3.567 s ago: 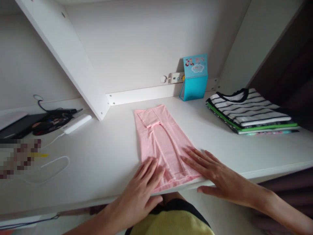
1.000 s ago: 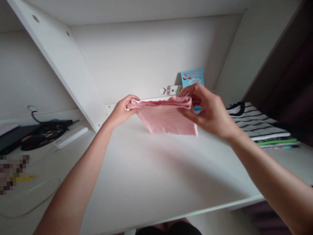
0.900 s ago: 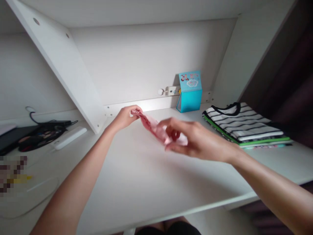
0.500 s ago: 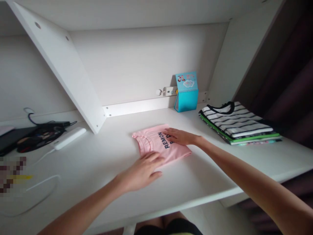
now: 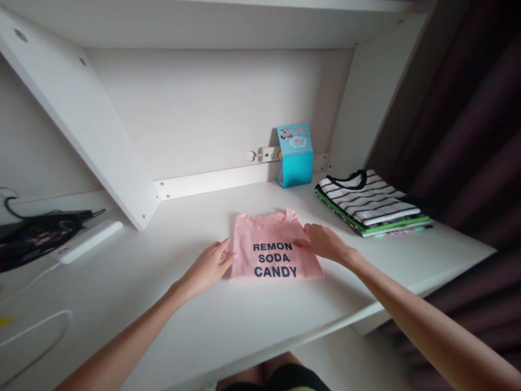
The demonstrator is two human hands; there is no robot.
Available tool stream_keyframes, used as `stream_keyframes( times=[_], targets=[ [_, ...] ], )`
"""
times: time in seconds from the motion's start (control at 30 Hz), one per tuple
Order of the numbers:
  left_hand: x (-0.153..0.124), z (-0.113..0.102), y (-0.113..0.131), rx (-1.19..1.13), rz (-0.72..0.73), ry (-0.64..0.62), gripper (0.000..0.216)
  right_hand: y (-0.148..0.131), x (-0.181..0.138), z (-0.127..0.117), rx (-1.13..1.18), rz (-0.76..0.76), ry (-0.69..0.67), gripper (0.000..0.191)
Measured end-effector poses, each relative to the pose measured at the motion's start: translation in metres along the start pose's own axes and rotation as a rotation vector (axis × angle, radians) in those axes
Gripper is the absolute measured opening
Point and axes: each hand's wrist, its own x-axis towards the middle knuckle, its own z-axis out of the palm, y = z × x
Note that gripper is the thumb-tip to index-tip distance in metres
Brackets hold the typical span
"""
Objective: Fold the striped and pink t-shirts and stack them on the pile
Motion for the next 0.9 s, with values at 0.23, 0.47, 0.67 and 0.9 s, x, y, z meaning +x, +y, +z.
stream_keyframes(
  times=[0.23, 0.47, 0.67, 0.9],
  targets=[
    [0.018, 0.013, 0.029, -0.699, -0.254, 0.039, 0.051, -0.012, 0.023, 0.016, 0.241, 0.031, 0.067, 0.025],
    [0.032, 0.007, 0.074, -0.816, -0.19, 0.045, 0.061, 0.025, 0.023, -0.013, 0.436, -0.129, 0.156, 0.03],
    [0.116, 0.006, 0.175, -0.709, 0.232, 0.201, 0.065, 0.135, 0.025, -0.118, 0.336, -0.098, 0.628, 0.029],
    [0.198, 0.088, 0.264, -0.615, 0.301, 0.119, 0.054, 0.256, 0.039, -0.138, 0.134, 0.253, 0.58, 0.03]
  ],
)
